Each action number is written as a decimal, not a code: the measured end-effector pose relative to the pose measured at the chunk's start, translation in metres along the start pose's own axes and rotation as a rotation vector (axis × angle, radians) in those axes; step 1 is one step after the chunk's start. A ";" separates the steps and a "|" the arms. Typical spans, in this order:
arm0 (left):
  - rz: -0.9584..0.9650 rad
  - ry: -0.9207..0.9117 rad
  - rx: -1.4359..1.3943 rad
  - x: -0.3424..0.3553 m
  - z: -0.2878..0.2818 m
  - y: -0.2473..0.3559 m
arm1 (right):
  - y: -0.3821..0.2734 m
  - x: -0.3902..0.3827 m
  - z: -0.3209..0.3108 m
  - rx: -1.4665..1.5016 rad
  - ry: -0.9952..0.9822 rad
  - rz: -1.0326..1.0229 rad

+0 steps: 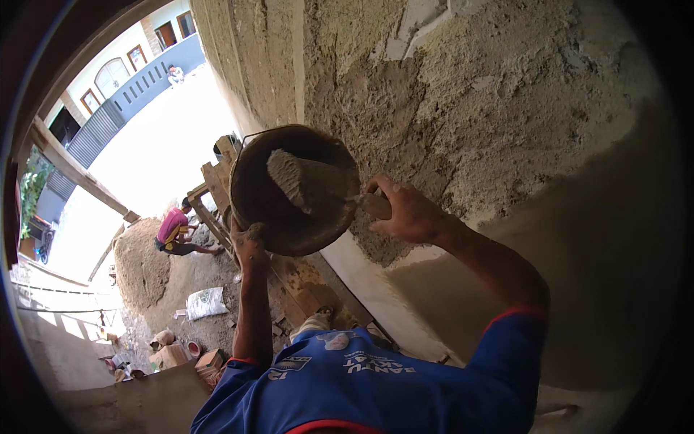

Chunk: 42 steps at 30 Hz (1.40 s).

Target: The person applies mortar to a wall using a trowel, taking the material from a bucket held in their other hand.

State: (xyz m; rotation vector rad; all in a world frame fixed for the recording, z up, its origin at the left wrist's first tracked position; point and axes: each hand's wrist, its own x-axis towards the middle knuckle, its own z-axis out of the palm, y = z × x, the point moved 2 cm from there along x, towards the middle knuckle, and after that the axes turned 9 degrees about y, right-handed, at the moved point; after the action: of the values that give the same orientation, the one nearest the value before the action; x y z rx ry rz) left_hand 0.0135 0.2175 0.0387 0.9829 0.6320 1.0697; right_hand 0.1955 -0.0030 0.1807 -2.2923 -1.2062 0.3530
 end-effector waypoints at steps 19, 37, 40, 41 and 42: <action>-0.160 0.157 0.087 -0.013 -0.065 -0.033 | 0.047 0.022 -0.238 0.040 0.808 0.100; -0.399 0.371 -0.290 -0.066 -0.108 -0.126 | 0.154 -0.120 0.123 0.506 0.024 0.639; -0.505 0.700 -0.268 -0.082 -0.168 -0.189 | 0.191 -0.157 0.160 0.416 -0.031 0.670; -0.610 0.869 -0.271 -0.094 -0.189 -0.207 | 0.204 -0.173 0.175 0.368 -0.056 0.651; -0.589 0.905 -0.283 -0.105 -0.213 -0.223 | 0.216 -0.185 0.185 0.321 -0.074 0.630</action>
State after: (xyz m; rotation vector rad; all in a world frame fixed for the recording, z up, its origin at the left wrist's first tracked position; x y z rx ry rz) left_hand -0.1072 0.1611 -0.2586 -0.0120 1.3567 0.9903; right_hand 0.1544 -0.1963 -0.0952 -2.3253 -0.3823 0.7974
